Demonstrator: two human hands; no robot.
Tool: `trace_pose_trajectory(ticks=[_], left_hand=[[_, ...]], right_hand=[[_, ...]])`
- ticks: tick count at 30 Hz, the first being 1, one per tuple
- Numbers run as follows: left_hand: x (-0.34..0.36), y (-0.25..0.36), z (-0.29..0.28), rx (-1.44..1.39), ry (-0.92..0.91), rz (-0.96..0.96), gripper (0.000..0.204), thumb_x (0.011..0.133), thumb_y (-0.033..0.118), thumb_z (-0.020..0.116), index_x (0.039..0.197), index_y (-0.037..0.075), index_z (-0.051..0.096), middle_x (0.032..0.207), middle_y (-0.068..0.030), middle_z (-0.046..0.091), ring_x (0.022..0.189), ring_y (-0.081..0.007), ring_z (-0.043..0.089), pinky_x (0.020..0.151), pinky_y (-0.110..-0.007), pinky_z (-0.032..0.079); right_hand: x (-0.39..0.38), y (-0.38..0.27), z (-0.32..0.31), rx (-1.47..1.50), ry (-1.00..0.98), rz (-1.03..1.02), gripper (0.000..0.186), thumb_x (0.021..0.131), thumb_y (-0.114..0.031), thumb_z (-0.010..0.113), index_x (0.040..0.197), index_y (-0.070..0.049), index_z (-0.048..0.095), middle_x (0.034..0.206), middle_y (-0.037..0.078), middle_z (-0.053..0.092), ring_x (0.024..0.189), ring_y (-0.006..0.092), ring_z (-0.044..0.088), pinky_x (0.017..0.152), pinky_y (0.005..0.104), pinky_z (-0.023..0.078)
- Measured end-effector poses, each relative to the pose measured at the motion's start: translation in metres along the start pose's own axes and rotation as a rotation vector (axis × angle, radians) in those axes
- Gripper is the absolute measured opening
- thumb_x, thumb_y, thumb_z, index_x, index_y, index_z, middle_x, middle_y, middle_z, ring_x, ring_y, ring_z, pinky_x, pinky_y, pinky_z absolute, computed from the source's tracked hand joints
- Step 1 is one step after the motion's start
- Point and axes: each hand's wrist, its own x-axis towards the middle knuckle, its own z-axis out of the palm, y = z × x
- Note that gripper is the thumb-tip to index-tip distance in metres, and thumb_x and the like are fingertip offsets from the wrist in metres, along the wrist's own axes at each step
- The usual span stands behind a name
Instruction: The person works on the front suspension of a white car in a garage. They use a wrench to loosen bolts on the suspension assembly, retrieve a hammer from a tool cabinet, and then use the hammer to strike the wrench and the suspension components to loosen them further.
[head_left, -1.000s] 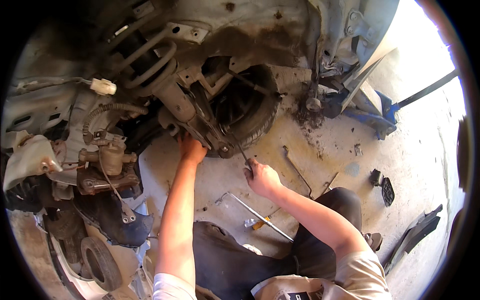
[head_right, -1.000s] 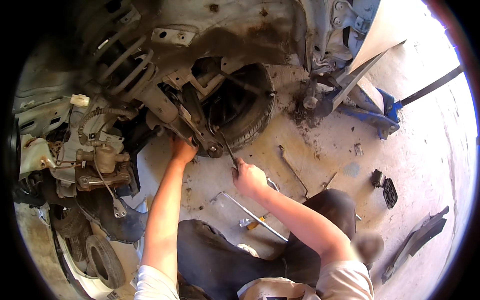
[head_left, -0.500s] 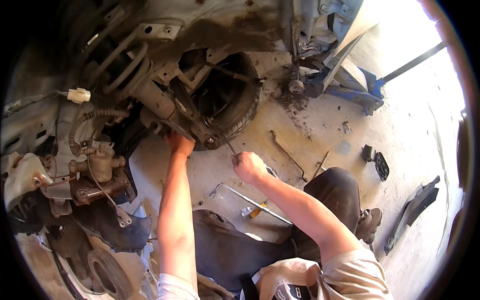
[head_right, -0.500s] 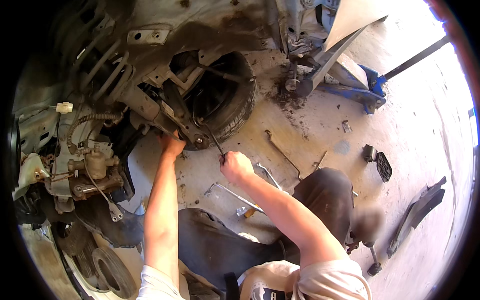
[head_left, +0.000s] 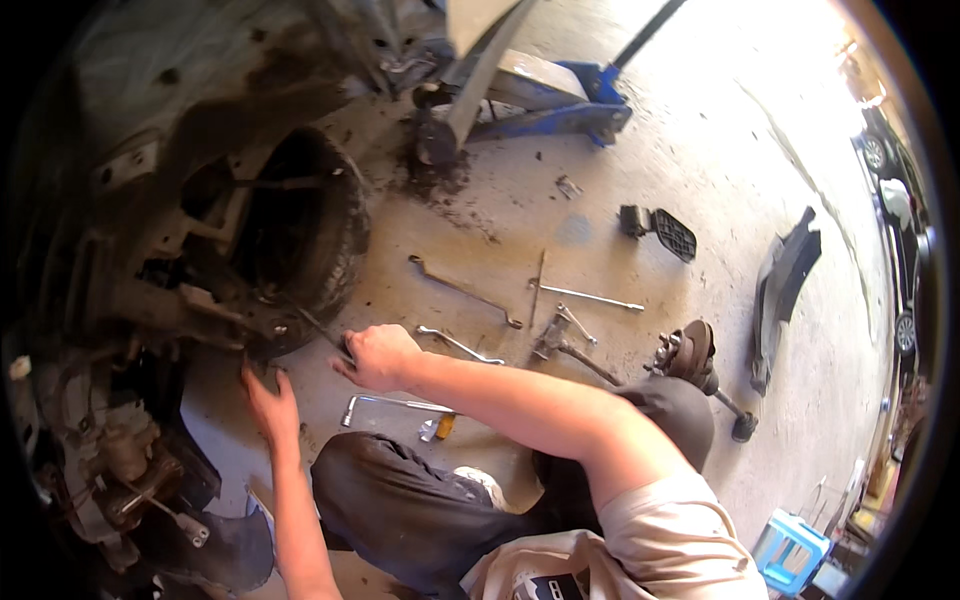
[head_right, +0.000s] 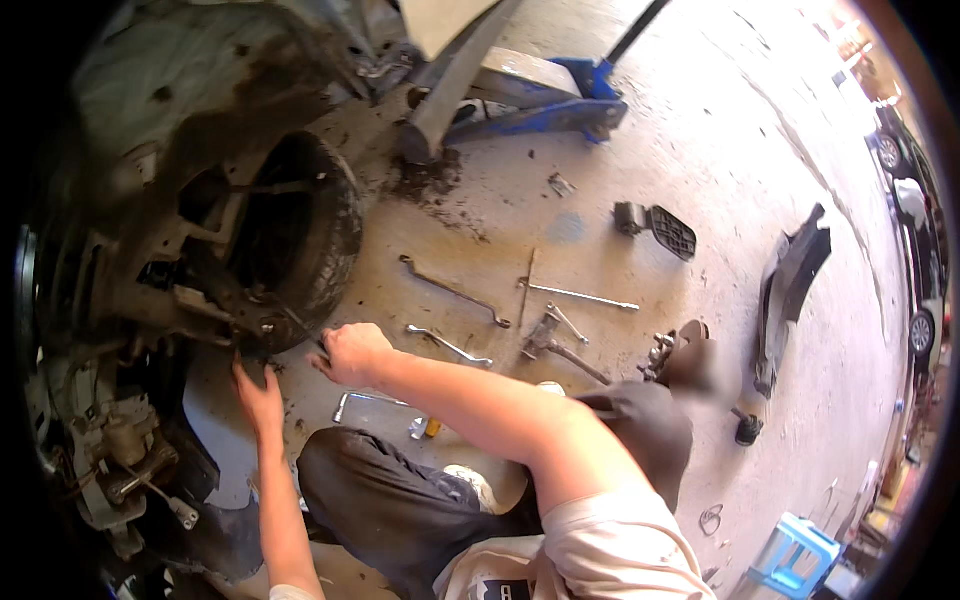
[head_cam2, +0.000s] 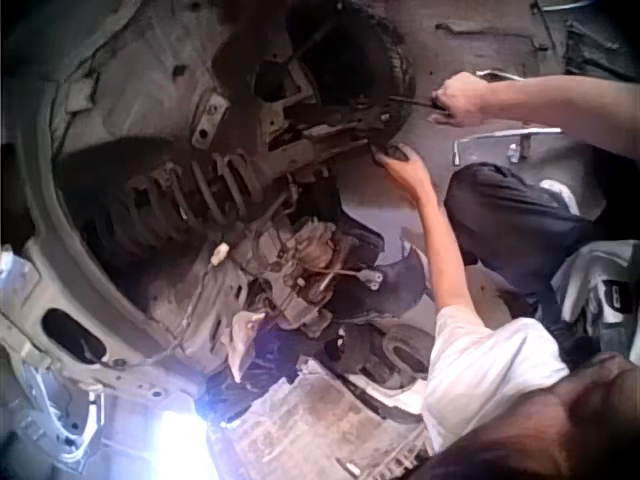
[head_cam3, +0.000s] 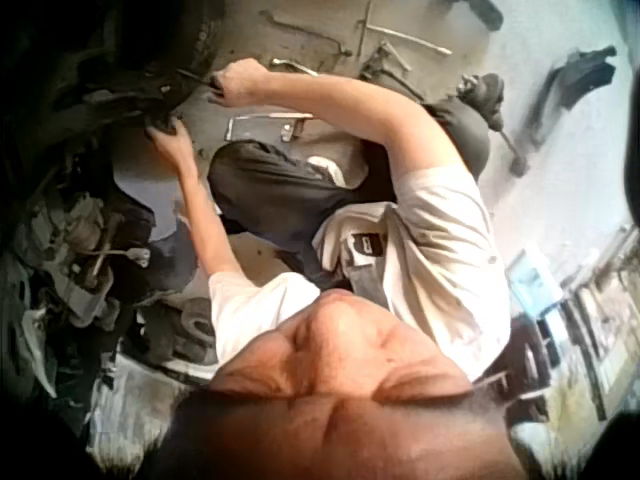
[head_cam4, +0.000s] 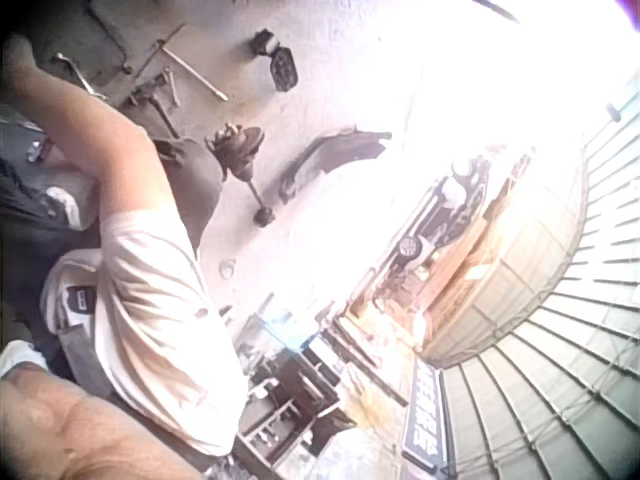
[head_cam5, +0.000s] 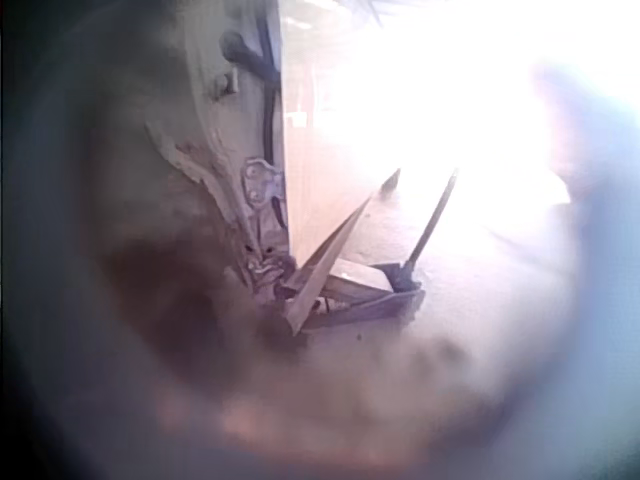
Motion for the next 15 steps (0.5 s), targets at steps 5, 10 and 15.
trace_pose_trajectory(ticks=[5, 10, 15], left_hand=[[-0.019, 0.086, -0.027, -0.286, -0.078, 0.366, 0.032, 0.085, 0.005, 0.060, 0.116, 0.000, 0.057, 0.112, -0.0178, 0.059, 0.107, -0.0337, 0.056, 0.092, -0.040, 0.044], [0.035, 0.161, -0.008, -0.435, -0.192, 0.624, 0.023, 0.085, 0.006, 0.061, 0.107, -0.001, 0.061, 0.101, -0.0150, 0.063, 0.094, -0.0308, 0.061, 0.083, -0.035, 0.048], [0.039, 0.149, 0.053, -0.280, -0.586, 0.354, 0.032, 0.088, 0.026, 0.061, 0.107, 0.000, 0.064, 0.098, -0.0181, 0.067, 0.092, -0.0283, 0.065, 0.081, -0.034, 0.048]], right_hand=[[-0.072, 0.058, -0.072, -0.127, -0.247, 0.097, 0.077, 0.091, -0.067, 0.030, 0.123, -0.002, 0.055, 0.106, 0.019, 0.066, 0.102, 0.0330, 0.063, 0.087, 0.0410, 0.050], [-0.122, 0.156, -0.099, -0.232, -0.110, 0.339, 0.061, 0.093, -0.060, 0.037, 0.099, -0.004, 0.061, 0.086, 0.018, 0.067, 0.086, 0.0343, 0.065, 0.075, 0.0435, 0.052], [-0.182, 0.261, -0.004, -0.301, 0.036, 0.473, 0.041, 0.087, -0.042, 0.057, 0.104, -0.005, 0.057, 0.083, 0.018, 0.065, 0.084, 0.0376, 0.063, 0.074, 0.0460, 0.050]])
